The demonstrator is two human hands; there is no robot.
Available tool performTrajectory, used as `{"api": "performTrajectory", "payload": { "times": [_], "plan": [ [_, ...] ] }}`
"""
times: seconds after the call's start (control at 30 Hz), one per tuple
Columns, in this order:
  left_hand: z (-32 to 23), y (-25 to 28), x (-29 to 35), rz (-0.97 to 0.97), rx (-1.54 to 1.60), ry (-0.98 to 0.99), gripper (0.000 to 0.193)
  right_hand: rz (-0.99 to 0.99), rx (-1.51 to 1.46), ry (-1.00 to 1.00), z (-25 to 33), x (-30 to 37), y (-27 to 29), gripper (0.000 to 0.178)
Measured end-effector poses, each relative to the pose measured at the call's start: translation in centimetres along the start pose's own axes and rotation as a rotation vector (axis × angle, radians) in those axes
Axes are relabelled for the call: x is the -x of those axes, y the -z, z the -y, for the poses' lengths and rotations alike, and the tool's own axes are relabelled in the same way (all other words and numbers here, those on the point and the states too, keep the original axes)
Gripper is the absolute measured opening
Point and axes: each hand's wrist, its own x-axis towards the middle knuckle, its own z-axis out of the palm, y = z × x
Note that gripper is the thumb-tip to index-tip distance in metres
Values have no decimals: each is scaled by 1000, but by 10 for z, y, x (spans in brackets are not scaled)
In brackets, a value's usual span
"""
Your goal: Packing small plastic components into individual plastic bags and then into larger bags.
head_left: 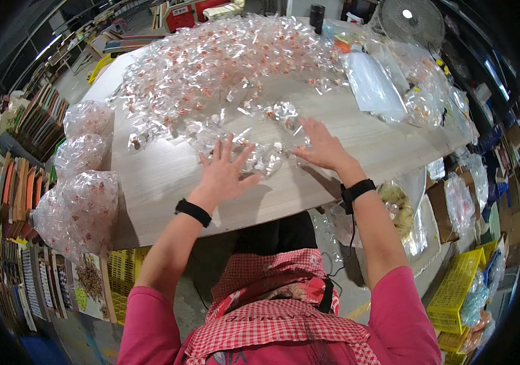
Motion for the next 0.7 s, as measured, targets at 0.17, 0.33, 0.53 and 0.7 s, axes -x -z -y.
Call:
{"api": "performTrajectory", "payload": {
  "times": [0.17, 0.33, 0.53, 0.7],
  "plan": [
    [11, -8, 2, -34, -11, -60, 73, 17, 19, 128, -27, -8, -11, 36],
    [16, -15, 3, -48, -6, -68, 69, -36, -95, 74, -34, -45, 5, 30],
    [7, -16, -2, -91, -6, -109, 67, -153, 6, 113, -16, -110, -23, 40],
    [16, -16, 9, -75, -3, -77, 66, 154, 222, 15, 32, -101, -59, 46]
  ]
}}
